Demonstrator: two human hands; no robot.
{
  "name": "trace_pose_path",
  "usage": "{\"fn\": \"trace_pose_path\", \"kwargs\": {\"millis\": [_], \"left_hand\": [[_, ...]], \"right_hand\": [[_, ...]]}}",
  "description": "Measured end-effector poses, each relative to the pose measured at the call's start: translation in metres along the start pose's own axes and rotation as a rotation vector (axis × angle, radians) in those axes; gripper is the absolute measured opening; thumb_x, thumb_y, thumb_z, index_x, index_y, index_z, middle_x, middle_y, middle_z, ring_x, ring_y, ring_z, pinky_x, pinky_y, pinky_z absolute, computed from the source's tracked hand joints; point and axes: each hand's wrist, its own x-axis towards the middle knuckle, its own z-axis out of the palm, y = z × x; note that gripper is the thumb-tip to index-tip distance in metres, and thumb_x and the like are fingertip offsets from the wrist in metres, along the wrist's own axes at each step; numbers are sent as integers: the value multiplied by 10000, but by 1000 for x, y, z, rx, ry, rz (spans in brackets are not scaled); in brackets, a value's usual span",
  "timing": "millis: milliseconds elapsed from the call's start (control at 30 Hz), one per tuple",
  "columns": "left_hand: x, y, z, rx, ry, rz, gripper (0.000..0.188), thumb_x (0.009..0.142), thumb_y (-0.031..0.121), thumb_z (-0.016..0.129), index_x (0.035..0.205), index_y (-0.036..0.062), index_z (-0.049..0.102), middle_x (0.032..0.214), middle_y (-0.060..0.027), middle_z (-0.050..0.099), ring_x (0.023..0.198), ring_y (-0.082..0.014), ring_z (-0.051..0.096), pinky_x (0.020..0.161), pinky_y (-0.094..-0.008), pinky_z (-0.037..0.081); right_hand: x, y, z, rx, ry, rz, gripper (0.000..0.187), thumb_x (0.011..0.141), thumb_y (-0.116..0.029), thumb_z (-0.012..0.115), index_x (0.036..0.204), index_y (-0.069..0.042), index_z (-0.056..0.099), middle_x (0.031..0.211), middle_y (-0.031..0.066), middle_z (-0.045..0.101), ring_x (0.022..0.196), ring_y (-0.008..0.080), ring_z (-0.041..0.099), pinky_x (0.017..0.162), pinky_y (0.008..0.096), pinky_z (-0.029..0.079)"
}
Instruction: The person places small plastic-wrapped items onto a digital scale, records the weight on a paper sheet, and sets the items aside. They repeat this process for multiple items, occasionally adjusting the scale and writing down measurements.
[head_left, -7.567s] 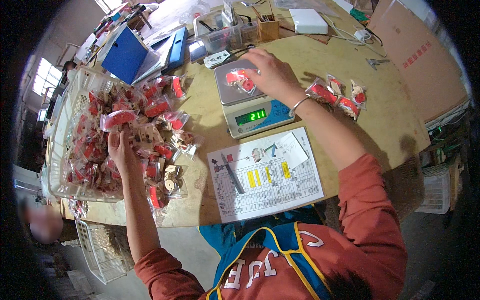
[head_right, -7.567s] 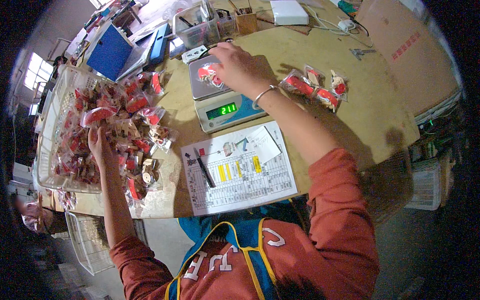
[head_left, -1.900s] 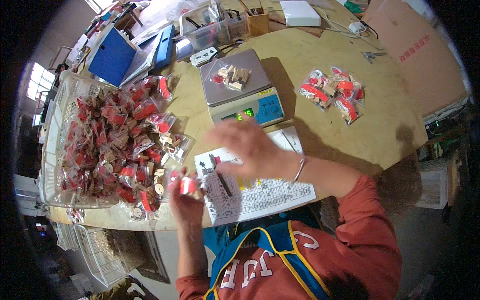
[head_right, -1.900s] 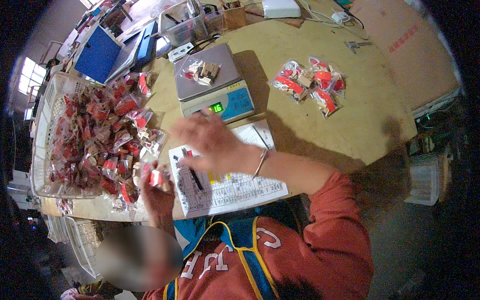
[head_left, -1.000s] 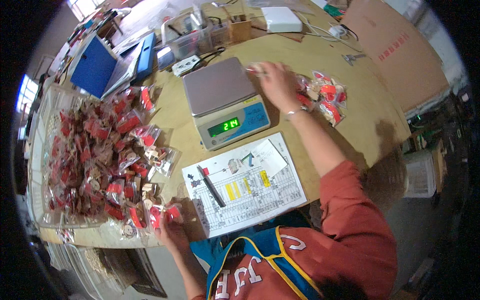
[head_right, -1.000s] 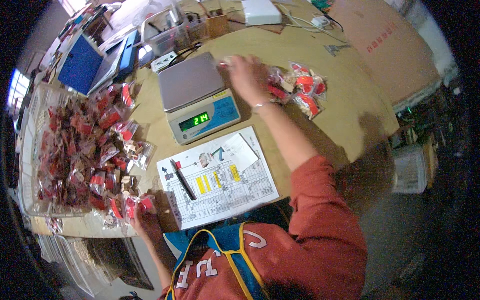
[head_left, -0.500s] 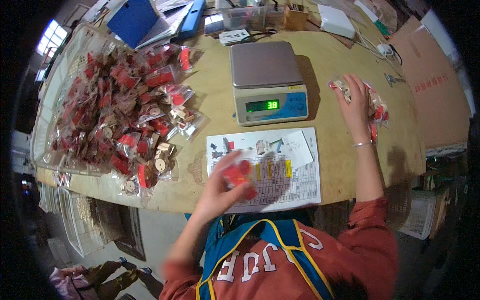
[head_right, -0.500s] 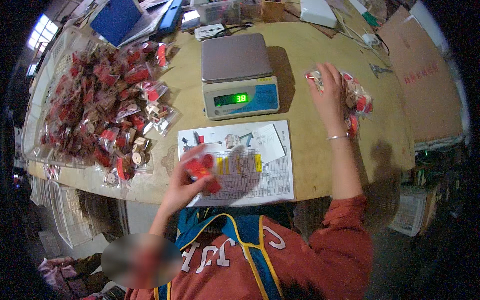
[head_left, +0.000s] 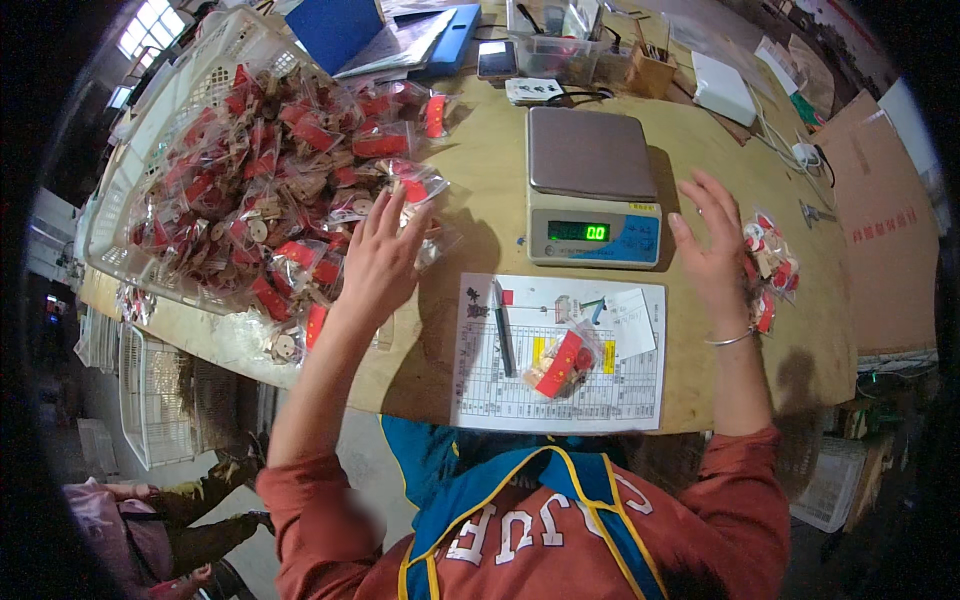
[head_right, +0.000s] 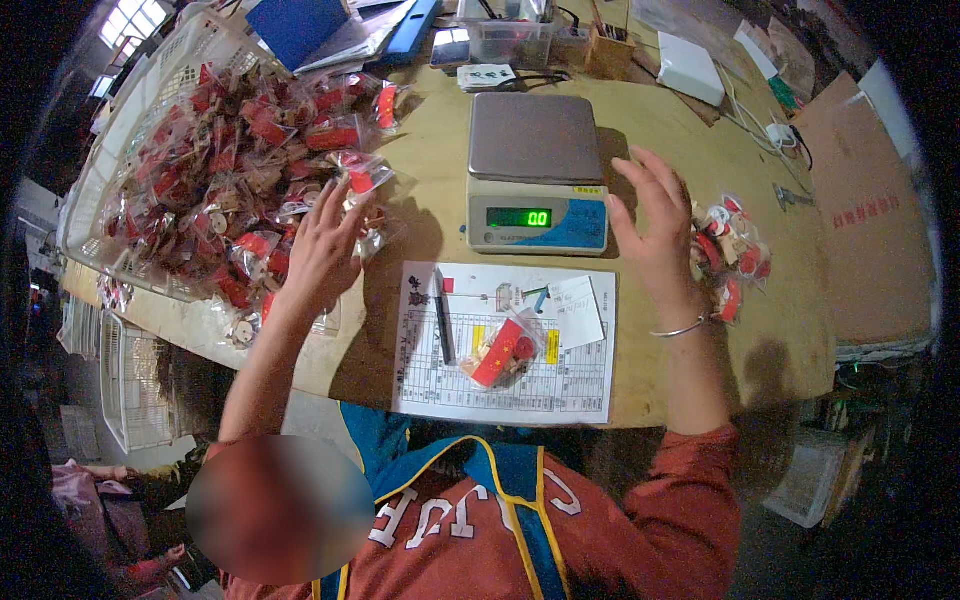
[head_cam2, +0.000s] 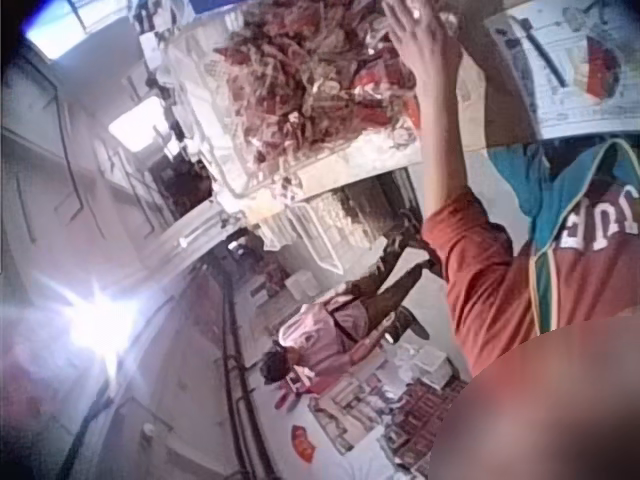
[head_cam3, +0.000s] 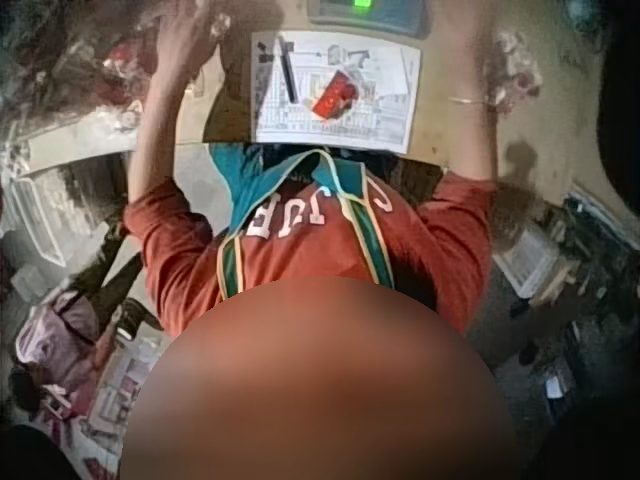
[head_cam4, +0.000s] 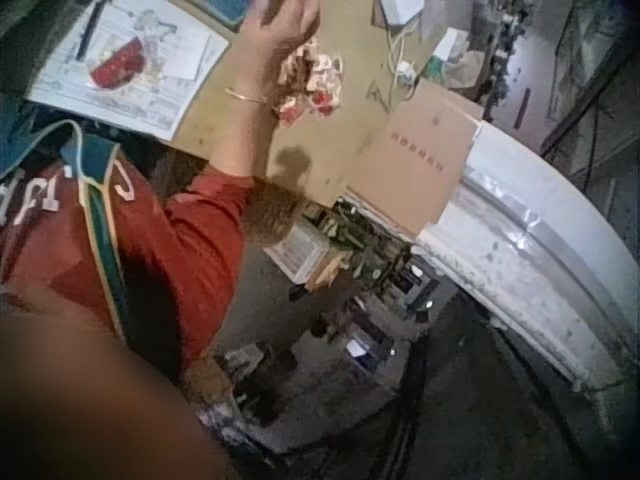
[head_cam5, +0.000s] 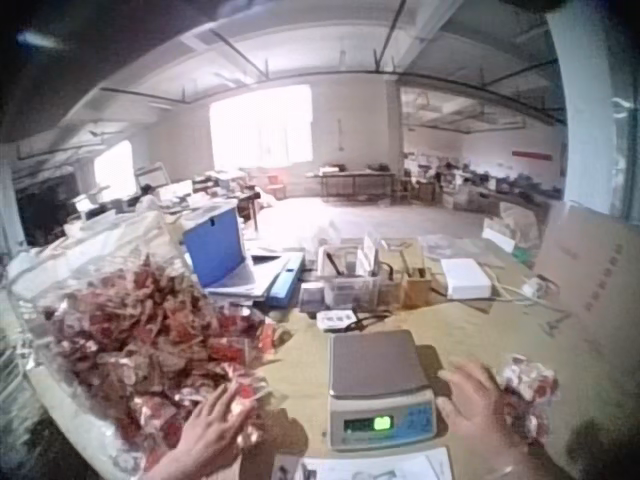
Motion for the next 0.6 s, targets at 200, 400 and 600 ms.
{"fn": "trace_pose_path", "kwargs": {"millis": [200,400,600], "left_hand": [[68,-33,32,203,-105,99,486,926,181,644,1404,239,577,1578,-171,404,1479,-430,391,1032,-647,487],[93,-51,42,13,-84,28,186,878,126,649,1061,113,679,1257,-133,587,1235,-391,583,888,-473,606],[119,-60,28,-321,327,-74,189,820,62,712,1008,48,713,938,-146,662,977,-329,671,782,-404,555]], "right_hand": [[4,-22,8,-6,-35,-31,374,902,-66,720,1274,-49,679,1413,169,609,1291,354,575,1107,456,440],[-6,-9,1,44,-34,65,358,913,12,686,1269,-26,672,1448,150,594,1368,311,540,1157,421,412],[-19,14,-7,94,-22,151,343,918,25,673,1259,-11,671,1433,151,605,1365,299,545,1163,411,404]]}}
